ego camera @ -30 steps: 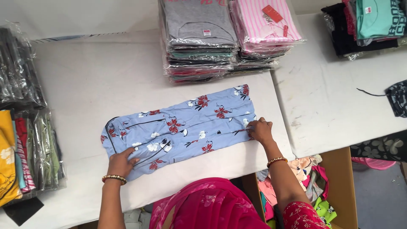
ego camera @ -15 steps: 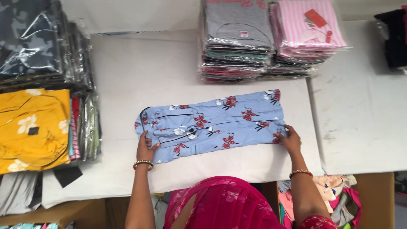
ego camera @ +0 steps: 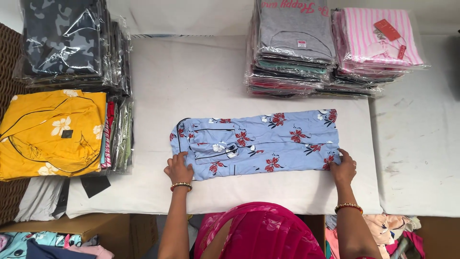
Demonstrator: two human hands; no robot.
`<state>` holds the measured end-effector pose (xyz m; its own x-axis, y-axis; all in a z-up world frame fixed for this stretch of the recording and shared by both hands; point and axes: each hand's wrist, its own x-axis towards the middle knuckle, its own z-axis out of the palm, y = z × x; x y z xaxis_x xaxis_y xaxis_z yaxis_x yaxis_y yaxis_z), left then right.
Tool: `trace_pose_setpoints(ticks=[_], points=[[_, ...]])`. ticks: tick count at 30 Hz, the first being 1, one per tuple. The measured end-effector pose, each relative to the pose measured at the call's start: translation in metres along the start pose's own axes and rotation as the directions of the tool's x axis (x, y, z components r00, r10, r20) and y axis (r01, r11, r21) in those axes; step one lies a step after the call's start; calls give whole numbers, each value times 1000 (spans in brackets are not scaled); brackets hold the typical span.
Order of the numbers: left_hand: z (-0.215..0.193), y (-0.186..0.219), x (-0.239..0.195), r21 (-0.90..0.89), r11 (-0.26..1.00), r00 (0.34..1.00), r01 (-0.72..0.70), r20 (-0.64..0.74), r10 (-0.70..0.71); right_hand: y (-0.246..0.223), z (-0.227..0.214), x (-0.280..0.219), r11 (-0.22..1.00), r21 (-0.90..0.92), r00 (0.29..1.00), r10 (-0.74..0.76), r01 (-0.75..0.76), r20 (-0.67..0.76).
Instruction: The person folds a light blue floral shirt and a dark blue long-sleeved shirt on a white table. They smooth the fabric, fold the sleeves and body, and place the folded items on the table among other packaged clothes.
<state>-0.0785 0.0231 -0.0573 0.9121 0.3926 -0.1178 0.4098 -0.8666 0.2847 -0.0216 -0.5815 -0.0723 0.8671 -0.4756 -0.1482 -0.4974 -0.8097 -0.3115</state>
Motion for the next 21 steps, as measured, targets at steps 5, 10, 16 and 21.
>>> trace_pose_setpoints(ticks=[5,10,16,21], points=[[39,29,-1,-232,921,950,312,95,-298,-40,-6,-32,987,87,986,-123,133,-116],[50,46,5,-201,869,891,453,120,-437,-84,7,-63,912,81,901,-380,403,-207],[65,6,-3,-422,906,984,31,-147,-103,-139,6,-102,829,209,853,-516,520,-75],[40,-3,-17,-642,744,982,186,140,-125,-153,14,-107,778,247,798,-602,577,32]])
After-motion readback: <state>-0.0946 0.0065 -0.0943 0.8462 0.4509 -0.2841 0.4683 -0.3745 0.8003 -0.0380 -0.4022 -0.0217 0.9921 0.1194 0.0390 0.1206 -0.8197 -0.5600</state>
